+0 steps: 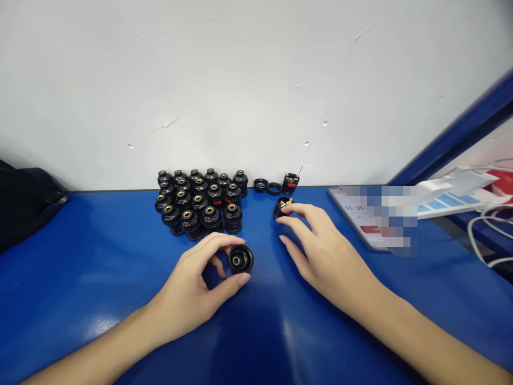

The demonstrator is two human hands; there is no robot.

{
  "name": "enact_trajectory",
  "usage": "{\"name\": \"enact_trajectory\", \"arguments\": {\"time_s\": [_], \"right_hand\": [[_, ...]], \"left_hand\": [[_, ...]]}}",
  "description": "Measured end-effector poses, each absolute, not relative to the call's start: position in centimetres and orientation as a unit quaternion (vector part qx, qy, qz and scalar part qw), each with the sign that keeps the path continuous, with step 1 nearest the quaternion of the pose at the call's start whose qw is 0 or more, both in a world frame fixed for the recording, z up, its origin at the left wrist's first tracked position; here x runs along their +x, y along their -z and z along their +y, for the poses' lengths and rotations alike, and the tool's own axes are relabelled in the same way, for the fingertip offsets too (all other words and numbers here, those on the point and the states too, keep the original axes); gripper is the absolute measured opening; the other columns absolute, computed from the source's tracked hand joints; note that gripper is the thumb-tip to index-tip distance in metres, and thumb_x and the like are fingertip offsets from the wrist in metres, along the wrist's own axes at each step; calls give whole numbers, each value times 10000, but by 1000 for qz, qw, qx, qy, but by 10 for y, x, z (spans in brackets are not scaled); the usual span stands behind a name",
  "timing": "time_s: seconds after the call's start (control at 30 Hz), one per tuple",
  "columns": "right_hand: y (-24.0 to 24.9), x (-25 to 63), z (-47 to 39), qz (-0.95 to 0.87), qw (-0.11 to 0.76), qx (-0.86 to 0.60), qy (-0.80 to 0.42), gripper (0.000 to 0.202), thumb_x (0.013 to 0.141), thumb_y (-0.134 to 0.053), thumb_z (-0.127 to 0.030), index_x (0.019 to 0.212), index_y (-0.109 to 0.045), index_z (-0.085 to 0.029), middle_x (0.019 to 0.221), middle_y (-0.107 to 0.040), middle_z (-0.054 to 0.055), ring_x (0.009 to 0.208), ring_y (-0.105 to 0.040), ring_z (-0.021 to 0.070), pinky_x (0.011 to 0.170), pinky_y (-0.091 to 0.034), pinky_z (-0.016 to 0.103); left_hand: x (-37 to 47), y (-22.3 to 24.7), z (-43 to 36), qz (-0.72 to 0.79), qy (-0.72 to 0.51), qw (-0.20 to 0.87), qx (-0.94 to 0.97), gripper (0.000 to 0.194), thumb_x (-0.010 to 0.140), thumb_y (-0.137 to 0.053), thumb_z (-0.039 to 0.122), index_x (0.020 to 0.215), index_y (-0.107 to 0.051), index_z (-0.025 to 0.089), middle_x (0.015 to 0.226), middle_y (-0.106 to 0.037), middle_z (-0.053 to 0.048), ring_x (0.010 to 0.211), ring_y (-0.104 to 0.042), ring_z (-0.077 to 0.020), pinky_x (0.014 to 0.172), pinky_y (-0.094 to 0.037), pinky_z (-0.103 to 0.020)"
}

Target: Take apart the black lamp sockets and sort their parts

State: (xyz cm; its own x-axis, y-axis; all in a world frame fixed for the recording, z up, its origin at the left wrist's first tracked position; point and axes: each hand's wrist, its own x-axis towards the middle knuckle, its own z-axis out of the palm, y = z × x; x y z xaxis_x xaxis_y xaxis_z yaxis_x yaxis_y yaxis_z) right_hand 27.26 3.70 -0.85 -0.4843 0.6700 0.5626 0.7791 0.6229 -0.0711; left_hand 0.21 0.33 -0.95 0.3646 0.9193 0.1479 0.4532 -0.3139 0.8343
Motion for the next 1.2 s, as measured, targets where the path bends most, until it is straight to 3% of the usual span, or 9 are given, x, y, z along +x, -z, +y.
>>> {"name": "enact_trajectory", "arguments": {"time_s": [0.13, 0.33, 0.7, 0.97, 1.07, 1.2], "right_hand": [[11, 272, 39, -852, 270, -439, 97, 306, 1046, -573, -174, 1291, -678, -24, 1413, -562, 319, 1332, -605, 453, 1043, -606, 624], [13, 275, 44, -844, 258, -459, 102, 412, 1051, -565, -203, 1375, -634, 43, 1449, -570, 341, 1348, -622, 459, 1097, -595, 620], [22, 284, 56, -835, 238, -483, 111, 424, 1077, -549, -271, 1364, -665, 19, 1644, -461, 337, 1529, -501, 446, 1224, -505, 586], [21, 284, 56, -837, 254, -474, 101, 383, 1079, -555, -251, 1358, -663, -12, 1674, -420, 335, 1556, -446, 469, 1236, -463, 646], [9, 278, 48, -847, 310, -429, 48, 337, 1069, -576, -205, 1376, -648, -83, 1571, -532, 286, 1480, -540, 404, 1207, -500, 609], [-2, 266, 30, -899, 314, -282, -117, 316, 1076, -583, -152, 1387, -637, -170, 1313, -650, 165, 1168, -716, 234, 1007, -628, 371]], "left_hand": [[2, 9, 3, 461, -323, 363, 743, 374, 998, -747, 376, 1351, -636, 319, 1236, -672, -34, 776, -632, -123, 767, -593, -303], [2, 10, 4, 460, -321, 369, 741, 372, 1003, -742, 371, 1355, -629, 330, 1246, -668, -27, 780, -630, -118, 771, -591, -302], [2, 8, 4, 431, -338, 332, 768, 375, 995, -747, 277, 1346, -637, 350, 1221, -683, -5, 771, -632, -99, 769, -589, -266], [2, 9, 4, 429, -340, 325, 771, 389, 999, -745, 278, 1360, -638, 374, 1238, -684, 4, 768, -633, -90, 775, -593, -256], [1, 10, 4, 431, -343, 325, 769, 402, 998, -745, 284, 1375, -637, 373, 1233, -691, 0, 756, -634, -88, 772, -599, -256], [1, 12, 4, 434, -346, 329, 764, 465, 978, -771, 298, 1409, -609, 363, 1203, -720, -1, 763, -655, -101, 792, -623, -273]]}}
